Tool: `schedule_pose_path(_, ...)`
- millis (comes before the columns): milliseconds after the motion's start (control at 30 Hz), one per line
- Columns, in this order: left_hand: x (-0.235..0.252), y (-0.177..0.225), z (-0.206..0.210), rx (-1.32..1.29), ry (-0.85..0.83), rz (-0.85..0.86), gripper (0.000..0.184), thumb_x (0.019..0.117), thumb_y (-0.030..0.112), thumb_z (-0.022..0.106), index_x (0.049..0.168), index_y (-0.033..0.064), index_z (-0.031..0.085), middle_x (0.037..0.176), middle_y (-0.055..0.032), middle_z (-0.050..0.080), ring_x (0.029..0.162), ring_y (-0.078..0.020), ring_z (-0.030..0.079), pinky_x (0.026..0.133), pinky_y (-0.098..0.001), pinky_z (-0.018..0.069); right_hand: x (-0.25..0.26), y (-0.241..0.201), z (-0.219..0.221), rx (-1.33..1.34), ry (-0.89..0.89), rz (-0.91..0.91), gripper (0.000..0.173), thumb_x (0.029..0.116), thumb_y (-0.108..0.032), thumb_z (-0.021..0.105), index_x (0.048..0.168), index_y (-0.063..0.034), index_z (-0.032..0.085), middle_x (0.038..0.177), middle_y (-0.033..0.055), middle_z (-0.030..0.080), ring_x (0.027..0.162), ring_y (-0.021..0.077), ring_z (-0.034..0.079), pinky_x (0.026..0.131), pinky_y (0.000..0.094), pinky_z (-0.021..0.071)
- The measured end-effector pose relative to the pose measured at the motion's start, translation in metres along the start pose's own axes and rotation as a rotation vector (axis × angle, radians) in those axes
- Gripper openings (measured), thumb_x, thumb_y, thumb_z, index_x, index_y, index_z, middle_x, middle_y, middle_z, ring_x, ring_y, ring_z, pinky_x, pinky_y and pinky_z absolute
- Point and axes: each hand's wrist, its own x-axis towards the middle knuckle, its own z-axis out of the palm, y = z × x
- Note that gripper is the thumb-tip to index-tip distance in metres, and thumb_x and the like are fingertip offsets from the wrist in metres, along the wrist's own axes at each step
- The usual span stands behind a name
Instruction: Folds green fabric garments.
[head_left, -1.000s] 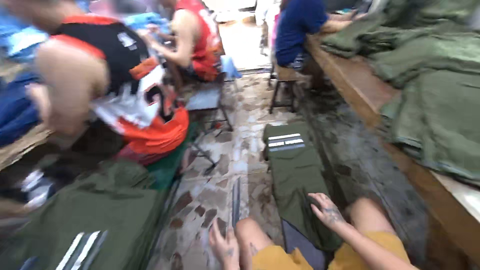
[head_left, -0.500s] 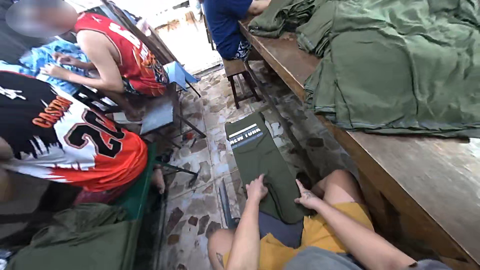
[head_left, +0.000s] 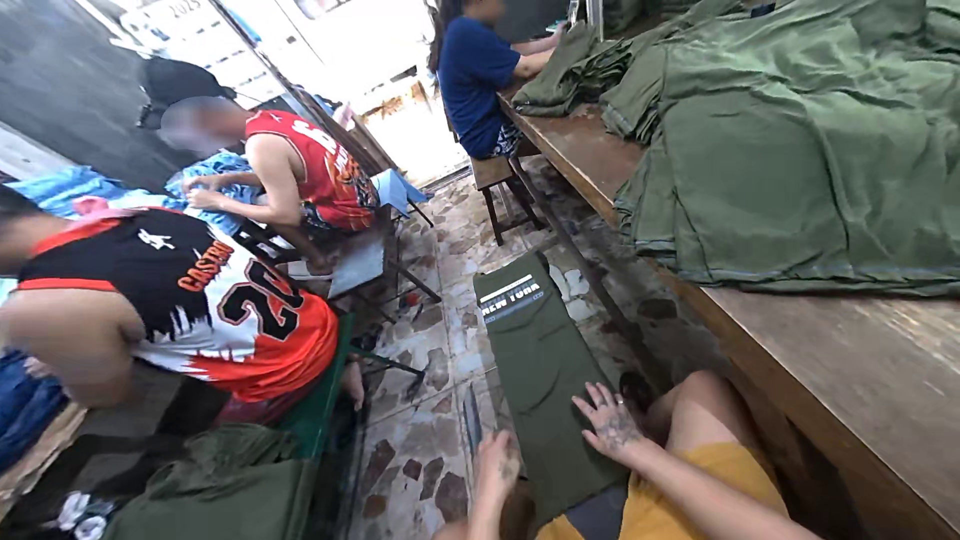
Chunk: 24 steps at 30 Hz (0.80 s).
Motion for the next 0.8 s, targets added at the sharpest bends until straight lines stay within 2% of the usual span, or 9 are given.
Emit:
schedule_pose_path(67,0.026,0.032,0.021,-0.067,0.127,0.106,0.043,0.0992,0.026,0.060,0.140,0.0132,0.061,0.149,-0.0215,0.051,0.138,-0.0411,0.047,0.112,-0.0568,0.0401,0.017,-0.006,0.006,-0.038,-0.021,-0.030,0.065,0.1025,-0.034,0.060,0.161,-0.0201,0.036,0.169,0.0218,0.018,0.157,0.0438,0.010,0.121,0.0707,0.0112)
schedule_pose_path(133,0.058,0.052,0.040,-0.010,0.191,0.135,0.056,0.1014,0.039,0.057,0.152,0.0185,0.049,0.161,-0.0221,0.036,0.150,-0.0429,0.031,0.119,-0.0594,0.0286,0.044,-0.006,0.009,-0.074,0.002,-0.052,0.062,0.1053,-0.036,0.054,0.162,-0.0188,0.034,0.170,0.0203,0.016,0.158,0.0420,0.006,0.121,0.0727,0.0036)
schedule_pose_path(200,0.095,0.059,0.051,0.092,0.214,0.118,0.065,0.1025,0.052,0.049,0.159,0.0238,0.038,0.167,-0.0221,0.021,0.155,-0.0455,0.015,0.121,-0.0638,0.0170,0.076,-0.002,0.008,-0.115,0.021,-0.056,0.062,0.1071,-0.040,0.047,0.163,-0.0190,0.030,0.171,0.0180,0.012,0.159,0.0398,0.001,0.119,0.0739,-0.0022)
schedule_pose_path(267,0.126,0.054,0.061,0.167,0.218,0.101,0.070,0.1016,0.064,0.040,0.162,0.0297,0.032,0.170,-0.0214,0.013,0.156,-0.0473,0.007,0.121,-0.0671,0.0112,0.101,0.005,0.004,-0.158,-0.010,-0.025,0.068,0.1071,-0.051,0.040,0.166,-0.0226,0.021,0.173,0.0149,0.005,0.159,0.0378,-0.005,0.118,0.0748,-0.0066)
schedule_pose_path(333,0.148,0.051,0.062,0.221,0.238,0.103,0.072,0.0998,0.070,0.033,0.162,0.0341,0.029,0.171,-0.0191,0.011,0.156,-0.0467,0.006,0.120,-0.0684,0.0099,0.120,0.008,-0.001,-0.179,-0.003,-0.012,0.071,0.1060,-0.058,0.036,0.166,-0.0252,0.018,0.173,0.0133,0.003,0.159,0.0369,-0.007,0.117,0.0755,-0.0067)
schedule_pose_path(433,0.178,0.054,0.048,0.243,0.239,0.106,0.072,0.0993,0.072,0.029,0.162,0.0365,0.028,0.171,-0.0176,0.014,0.156,-0.0465,0.008,0.119,-0.0708,0.0104,0.147,0.004,-0.009,-0.204,-0.001,0.002,0.070,0.1065,-0.057,0.033,0.166,-0.0253,0.017,0.173,0.0138,0.003,0.159,0.0380,-0.006,0.117,0.0770,-0.0057)
schedule_pose_path(667,0.286,0.072,-0.017,0.201,0.294,0.130,0.069,0.1011,0.068,0.030,0.162,0.0354,0.029,0.169,-0.0191,0.019,0.154,-0.0478,0.016,0.116,-0.0734,0.0121,0.256,-0.012,-0.068,-0.194,0.040,0.026,0.067,0.1078,-0.052,0.033,0.166,-0.0259,0.016,0.173,0.0135,0.004,0.159,0.0375,-0.005,0.116,0.0774,-0.0037)
schedule_pose_path(800,0.353,0.082,-0.064,0.184,0.266,0.153,0.069,0.1017,0.067,0.028,0.163,0.0355,0.026,0.170,-0.0177,0.016,0.155,-0.0467,0.014,0.116,-0.0738,0.0104,0.323,-0.018,-0.107,-0.206,0.075,0.007,0.068,0.1074,-0.053,0.033,0.167,-0.0244,0.015,0.173,0.0150,0.004,0.159,0.0399,-0.003,0.116,0.0776,0.0030)
